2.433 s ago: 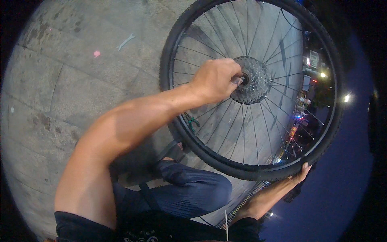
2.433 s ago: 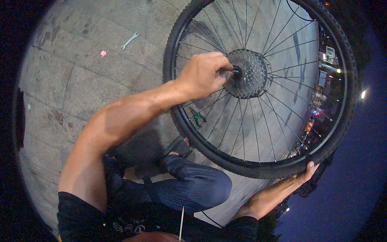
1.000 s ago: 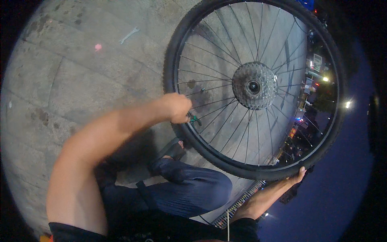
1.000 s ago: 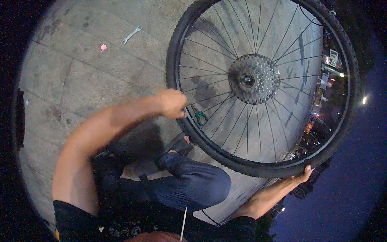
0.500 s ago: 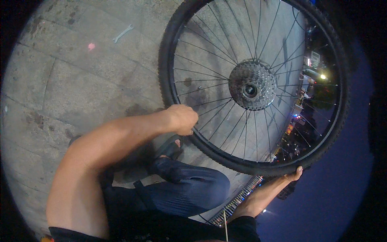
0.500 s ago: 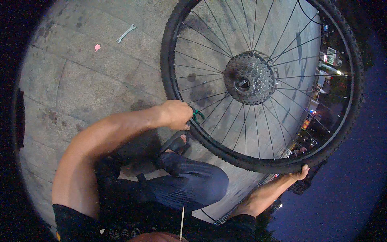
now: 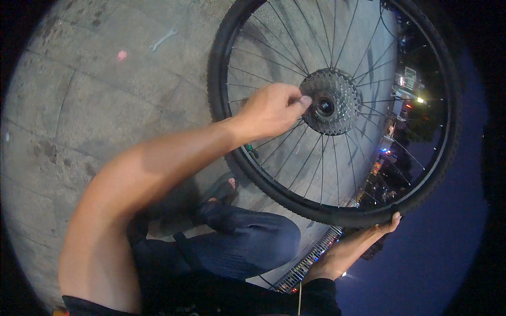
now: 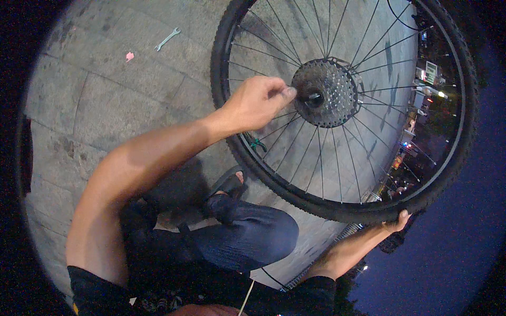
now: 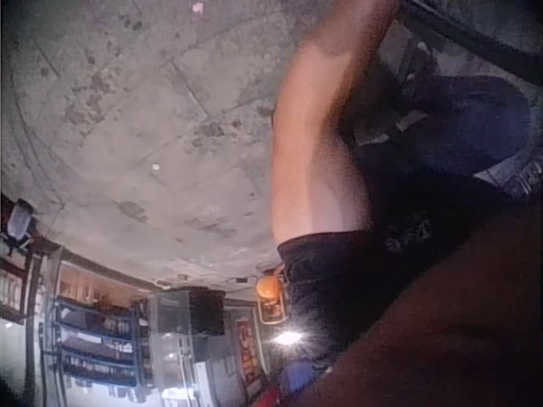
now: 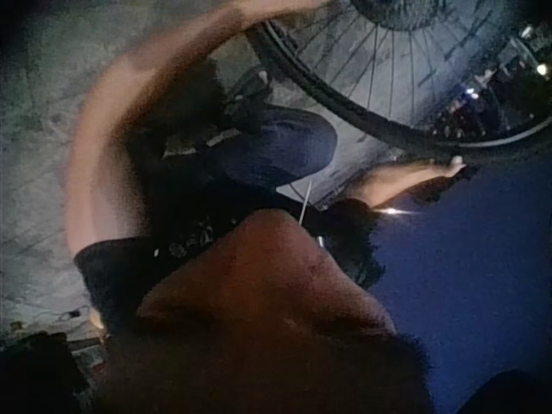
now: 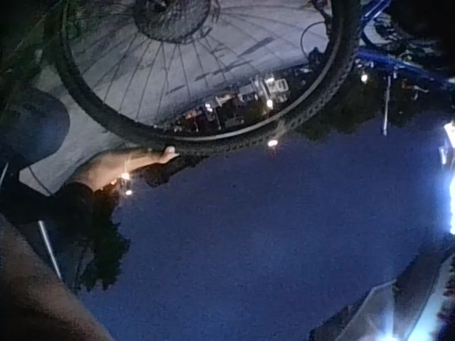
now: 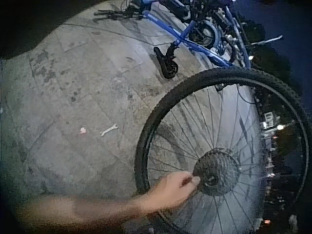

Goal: The person inspects a bicycle wheel with a flashlight, then uses a wrench and pliers to remove the cassette and axle from the hub. The wheel is placed on the floor after disassembly.

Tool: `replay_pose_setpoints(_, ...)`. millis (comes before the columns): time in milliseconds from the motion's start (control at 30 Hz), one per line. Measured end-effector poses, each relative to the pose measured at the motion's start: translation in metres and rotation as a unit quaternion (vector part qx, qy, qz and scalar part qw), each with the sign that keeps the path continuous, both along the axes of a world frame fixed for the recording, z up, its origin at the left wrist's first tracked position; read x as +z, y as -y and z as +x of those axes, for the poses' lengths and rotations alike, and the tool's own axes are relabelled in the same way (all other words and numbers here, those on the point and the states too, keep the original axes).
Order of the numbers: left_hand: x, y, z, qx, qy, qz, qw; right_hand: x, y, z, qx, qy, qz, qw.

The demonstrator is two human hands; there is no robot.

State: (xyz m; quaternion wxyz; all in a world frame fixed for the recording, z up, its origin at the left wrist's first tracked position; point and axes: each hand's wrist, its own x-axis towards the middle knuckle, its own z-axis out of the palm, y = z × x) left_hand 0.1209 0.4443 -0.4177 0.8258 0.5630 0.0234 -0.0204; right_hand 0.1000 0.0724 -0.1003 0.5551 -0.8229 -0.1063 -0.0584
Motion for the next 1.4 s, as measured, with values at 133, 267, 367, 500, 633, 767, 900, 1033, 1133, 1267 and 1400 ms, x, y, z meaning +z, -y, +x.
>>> replay_pose_setpoints(133, 0.012, 0.006, 0.004, 0.025, 0.013, -0.034, 0.999, 0.008, 0.011, 0.007, 0.029, -0.004, -0.038, 0.999)
replay_pose_setpoints(267, 0.009, 0.018, 0.007, 0.075, 0.036, 0.003, 0.996, 0.004, 0.011, 0.009, 0.033, 0.018, -0.063, 0.997)
replay_pose_setpoints(367, 0.013, 0.016, 0.006, 0.072, 0.021, -0.011, 0.997, 0.002, 0.006, 0.009, 0.025, 0.009, -0.058, 0.998)
replay_pose_setpoints(500, 0.016, 0.017, 0.006, 0.091, 0.028, -0.022, 0.995, 0.006, 0.009, 0.008, 0.024, -0.021, -0.052, 0.998)
replay_pose_setpoints(633, 0.009, 0.025, 0.009, 0.128, 0.074, 0.008, 0.989, 0.001, -0.001, 0.007, 0.011, -0.001, -0.053, 0.999)
replay_pose_setpoints(767, 0.005, 0.022, 0.006, 0.161, 0.134, 0.038, 0.977, 0.000, -0.004, 0.008, 0.020, -0.017, -0.060, 0.998)
replay_pose_setpoints(900, 0.007, 0.023, 0.007, 0.176, 0.154, 0.069, 0.970, 0.005, 0.003, 0.007, 0.008, -0.025, -0.053, 0.998)
replay_pose_setpoints(1033, 0.005, 0.021, 0.007, 0.207, 0.186, 0.107, 0.954, -0.007, 0.005, -0.001, -0.006, -0.017, -0.049, 0.999)
replay_pose_setpoints(1133, 0.005, 0.019, 0.009, 0.193, 0.190, 0.146, 0.952, -0.013, 0.003, -0.005, -0.013, -0.007, -0.052, 0.999)
replay_pose_setpoints(1267, 0.004, 0.018, 0.012, 0.202, 0.208, 0.162, 0.943, -0.013, 0.001, -0.006, -0.016, 0.002, -0.055, 0.998)
replay_pose_setpoints(1400, 0.005, 0.016, 0.012, 0.189, 0.213, 0.168, 0.944, -0.014, 0.003, -0.006, -0.018, 0.009, -0.059, 0.998)
